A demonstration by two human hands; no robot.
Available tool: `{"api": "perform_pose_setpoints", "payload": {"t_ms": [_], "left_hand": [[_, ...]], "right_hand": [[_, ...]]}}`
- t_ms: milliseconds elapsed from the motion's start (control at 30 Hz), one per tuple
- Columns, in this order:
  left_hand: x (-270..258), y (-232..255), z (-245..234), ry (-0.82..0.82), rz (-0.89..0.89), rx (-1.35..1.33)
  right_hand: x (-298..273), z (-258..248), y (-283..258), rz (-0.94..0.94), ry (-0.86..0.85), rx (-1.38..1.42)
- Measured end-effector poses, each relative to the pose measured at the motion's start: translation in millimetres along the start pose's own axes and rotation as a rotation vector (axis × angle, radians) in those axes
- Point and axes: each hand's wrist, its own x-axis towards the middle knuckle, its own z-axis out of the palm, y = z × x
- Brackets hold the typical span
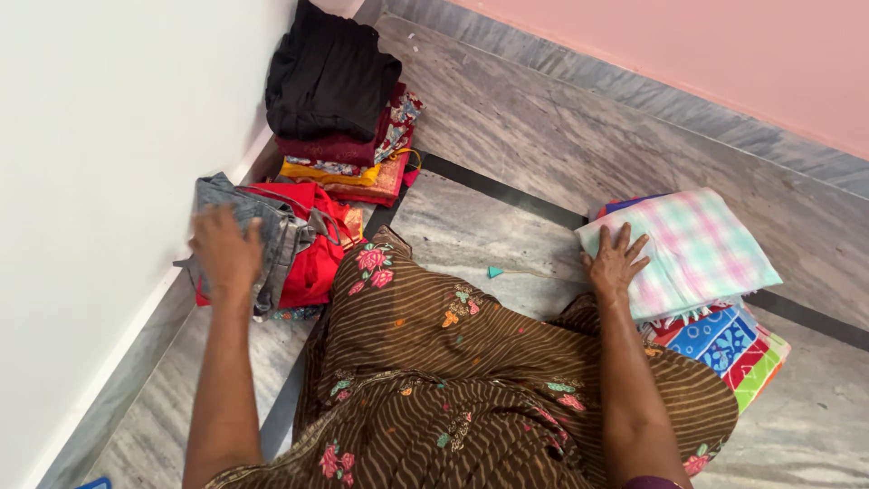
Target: The person sits on the floor and folds various garments one by one, including shirts, pants, and patterned fabrics. They smooth each item, fold it neatly, and place it into a growing stack beside them.
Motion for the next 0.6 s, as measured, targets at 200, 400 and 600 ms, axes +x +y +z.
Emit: {"api": "perform_pose_setpoints", "payload": {"t_ms": [200,400,600], "left_hand": [[2.2,49.7,52.2,-0.151,-0.146,-0.051],[29.4,61.3,114.8,-0.039,-0.245,0.03],[44.9,76.2,99.2,-0.097,-0.304,-0.056]], "right_hand": [[-10.3,1.9,-6.6,0.03,-0.055,-0.099],[-10.2,8.6,5.3,0.023,0.14,-0.15],[7.0,15.6,21.2,0.011,0.22,-0.178]]}}
